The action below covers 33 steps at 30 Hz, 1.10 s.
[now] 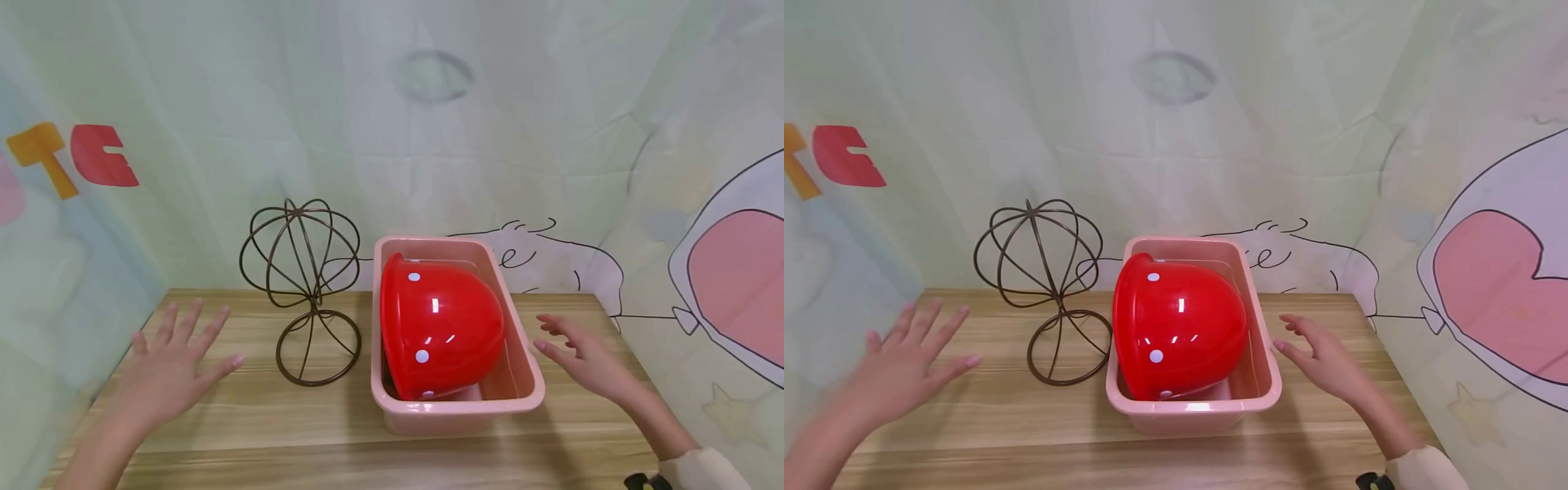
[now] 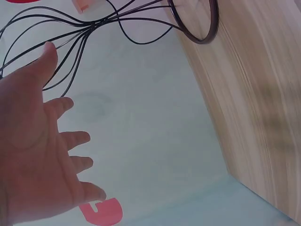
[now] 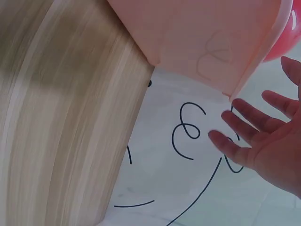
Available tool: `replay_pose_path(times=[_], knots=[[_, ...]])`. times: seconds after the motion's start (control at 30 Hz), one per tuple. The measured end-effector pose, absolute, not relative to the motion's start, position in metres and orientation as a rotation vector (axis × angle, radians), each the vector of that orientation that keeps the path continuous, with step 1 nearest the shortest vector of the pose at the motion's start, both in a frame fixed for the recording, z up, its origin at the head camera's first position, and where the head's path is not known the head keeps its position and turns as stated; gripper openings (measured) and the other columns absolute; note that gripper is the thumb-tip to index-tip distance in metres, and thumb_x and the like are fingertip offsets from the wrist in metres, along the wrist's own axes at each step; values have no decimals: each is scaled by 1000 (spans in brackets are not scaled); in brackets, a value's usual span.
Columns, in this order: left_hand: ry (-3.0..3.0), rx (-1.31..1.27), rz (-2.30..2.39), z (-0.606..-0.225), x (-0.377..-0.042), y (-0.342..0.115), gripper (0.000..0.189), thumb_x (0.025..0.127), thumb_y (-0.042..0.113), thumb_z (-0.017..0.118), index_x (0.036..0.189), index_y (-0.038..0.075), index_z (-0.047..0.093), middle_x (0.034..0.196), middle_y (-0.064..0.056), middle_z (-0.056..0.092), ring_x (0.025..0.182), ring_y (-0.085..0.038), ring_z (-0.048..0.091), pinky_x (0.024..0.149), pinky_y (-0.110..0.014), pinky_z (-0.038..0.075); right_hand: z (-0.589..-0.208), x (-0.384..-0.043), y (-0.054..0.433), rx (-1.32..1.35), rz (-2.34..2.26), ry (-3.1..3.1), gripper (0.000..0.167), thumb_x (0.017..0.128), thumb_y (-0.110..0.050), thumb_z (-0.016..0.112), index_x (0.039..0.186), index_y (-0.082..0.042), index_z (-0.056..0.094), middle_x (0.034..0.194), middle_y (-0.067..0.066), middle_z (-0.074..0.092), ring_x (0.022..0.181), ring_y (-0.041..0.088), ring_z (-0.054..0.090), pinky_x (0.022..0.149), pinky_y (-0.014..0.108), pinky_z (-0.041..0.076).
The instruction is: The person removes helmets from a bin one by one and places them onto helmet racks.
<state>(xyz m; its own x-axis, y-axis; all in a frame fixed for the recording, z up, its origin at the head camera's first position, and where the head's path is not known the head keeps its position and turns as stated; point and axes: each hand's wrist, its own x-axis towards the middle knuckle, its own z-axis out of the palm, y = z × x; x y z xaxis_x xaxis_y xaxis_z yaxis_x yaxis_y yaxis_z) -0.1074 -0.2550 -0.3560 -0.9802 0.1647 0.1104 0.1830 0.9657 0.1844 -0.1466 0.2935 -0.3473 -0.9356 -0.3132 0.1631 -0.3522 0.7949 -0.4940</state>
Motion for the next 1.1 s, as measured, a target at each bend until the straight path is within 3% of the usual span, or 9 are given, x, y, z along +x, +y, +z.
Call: replay_pose_path(times=[0.2, 0.4, 0.5, 0.63, 0.73, 0.93, 1.0, 1.1], knots=[[-3018, -312, -328, -359, -107, -246, 77, 89, 57, 43, 148, 20, 8, 147, -27, 1, 130, -46, -13, 86, -76, -5, -350, -144, 283, 652, 975, -2909, 41, 88, -23, 61, 123, -2, 52, 104, 7, 62, 94, 25, 58, 73, 32, 52], [-3019, -355, -396, -358, -105, -233, 75, 90, 54, 45, 147, 18, 14, 148, -26, 5, 132, -47, -4, 90, -74, 0, -355, -144, 278, 677, 1100, -2920, 41, 88, -23, 62, 124, -6, 51, 106, 5, 61, 93, 21, 57, 73, 28, 52], [-3006, -402, -449, -356, -104, -225, 73, 90, 51, 47, 147, 15, 18, 147, -26, 9, 131, -50, 6, 93, -72, 7, -358, -145, 278, 675, 1144, -2911, 42, 87, -22, 62, 125, -7, 50, 108, 6, 60, 93, 21, 56, 73, 27, 52], [-2975, -459, -514, -353, -101, -211, 72, 89, 49, 50, 145, 13, 24, 143, -26, 23, 124, -50, 26, 92, -68, 24, -360, -145, 281, 669, 1213, -2902, 44, 87, -22, 62, 127, -9, 49, 111, 7, 59, 95, 22, 56, 73, 26, 52], [-2951, -490, -571, -350, -100, -200, 69, 88, 48, 52, 142, 11, 32, 137, -25, 36, 119, -48, 37, 90, -64, 33, -361, -145, 283, 672, 1270, -2904, 45, 87, -21, 62, 129, -10, 47, 113, 9, 58, 96, 23, 56, 73, 25, 52], [-2882, -602, -715, -346, -100, -179, 60, 88, 41, 56, 136, 9, 41, 127, -22, 49, 114, -41, 47, 92, -57, 37, -360, -144, 285, 629, 1422, -2935, 50, 88, -21, 61, 133, -9, 42, 120, 15, 54, 101, 30, 54, 71, 26, 52], [-2875, -631, -745, -345, -101, -173, 59, 88, 40, 56, 137, 9, 41, 126, -19, 51, 102, -33, 56, 89, -53, 41, -360, -143, 285, 613, 1450, -2946, 51, 88, -21, 60, 134, -10, 41, 121, 17, 53, 102, 31, 53, 71, 26, 53], [-2875, -646, -799, -344, -103, -165, 61, 88, 41, 57, 139, 14, 38, 129, -14, 50, 93, -23, 59, 85, -47, 46, -361, -143, 285, 605, 1455, -2951, 51, 89, -22, 60, 135, -11, 41, 122, 17, 52, 102, 31, 53, 70, 26, 53]])
